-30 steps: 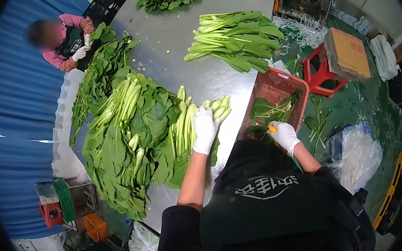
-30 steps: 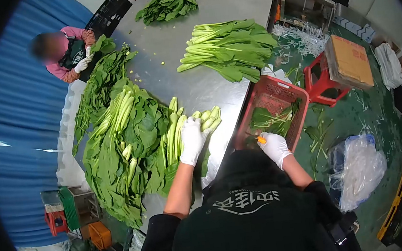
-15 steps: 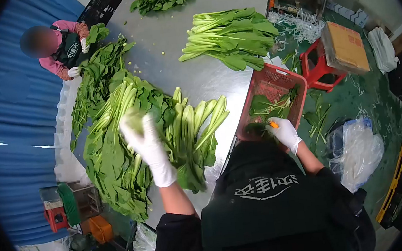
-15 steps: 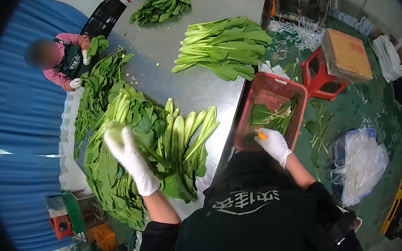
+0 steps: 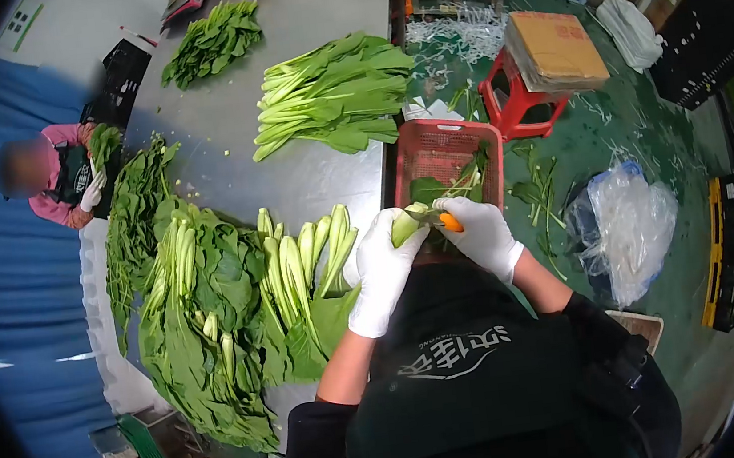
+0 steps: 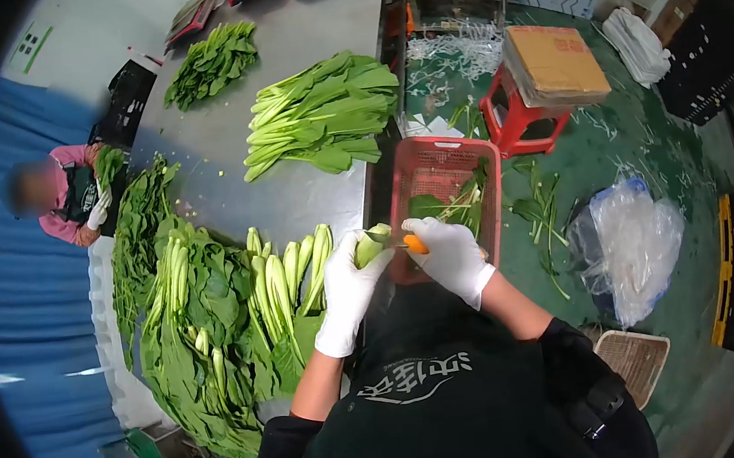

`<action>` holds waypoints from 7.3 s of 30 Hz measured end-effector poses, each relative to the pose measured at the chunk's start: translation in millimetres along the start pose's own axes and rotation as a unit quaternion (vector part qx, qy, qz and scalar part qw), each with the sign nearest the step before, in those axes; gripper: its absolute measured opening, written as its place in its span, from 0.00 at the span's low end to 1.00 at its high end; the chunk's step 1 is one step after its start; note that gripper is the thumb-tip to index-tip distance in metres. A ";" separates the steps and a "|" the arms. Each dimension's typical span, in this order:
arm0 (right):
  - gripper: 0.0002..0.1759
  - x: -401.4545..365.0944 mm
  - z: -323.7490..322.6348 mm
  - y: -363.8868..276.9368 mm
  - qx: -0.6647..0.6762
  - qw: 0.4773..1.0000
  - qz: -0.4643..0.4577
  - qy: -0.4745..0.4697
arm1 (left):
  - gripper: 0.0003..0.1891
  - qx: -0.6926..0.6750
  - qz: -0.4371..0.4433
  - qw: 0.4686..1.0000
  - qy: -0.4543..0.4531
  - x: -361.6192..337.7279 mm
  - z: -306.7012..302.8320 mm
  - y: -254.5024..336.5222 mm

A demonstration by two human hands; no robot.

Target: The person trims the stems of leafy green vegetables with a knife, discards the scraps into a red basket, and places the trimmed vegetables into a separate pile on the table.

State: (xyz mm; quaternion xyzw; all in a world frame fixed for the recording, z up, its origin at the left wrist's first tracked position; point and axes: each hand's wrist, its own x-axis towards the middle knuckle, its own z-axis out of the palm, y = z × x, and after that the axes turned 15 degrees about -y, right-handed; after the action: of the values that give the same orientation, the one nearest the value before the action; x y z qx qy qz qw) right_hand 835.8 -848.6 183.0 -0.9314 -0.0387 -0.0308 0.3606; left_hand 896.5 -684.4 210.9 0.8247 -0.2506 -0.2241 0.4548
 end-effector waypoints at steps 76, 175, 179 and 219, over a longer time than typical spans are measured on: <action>0.08 55.2 1.8 -31.4 0.567 0.779 0.041 -0.264 | 0.16 -0.369 -0.084 0.915 -0.138 -20.6 -59.7 -12.3; 0.16 41.8 -74.8 98.6 0.518 0.835 0.186 0.028 | 0.25 -0.563 0.145 0.761 0.288 10.0 -184.8 -44.9; 0.34 16.9 1.2 203.3 0.373 0.904 0.201 0.052 | 0.23 -0.626 0.137 0.702 0.311 30.8 -205.1 -86.0; 0.21 10.0 99.3 109.9 0.114 0.963 0.157 -0.189 | 0.32 0.379 -0.229 0.864 0.237 -59.5 -70.2 -171.5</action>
State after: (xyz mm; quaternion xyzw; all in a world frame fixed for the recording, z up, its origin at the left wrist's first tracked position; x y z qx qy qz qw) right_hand 859.1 -862.1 37.0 -0.8674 0.0370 0.2073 0.4508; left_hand 928.2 -523.9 105.5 0.9961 -0.0047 -0.0076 0.0882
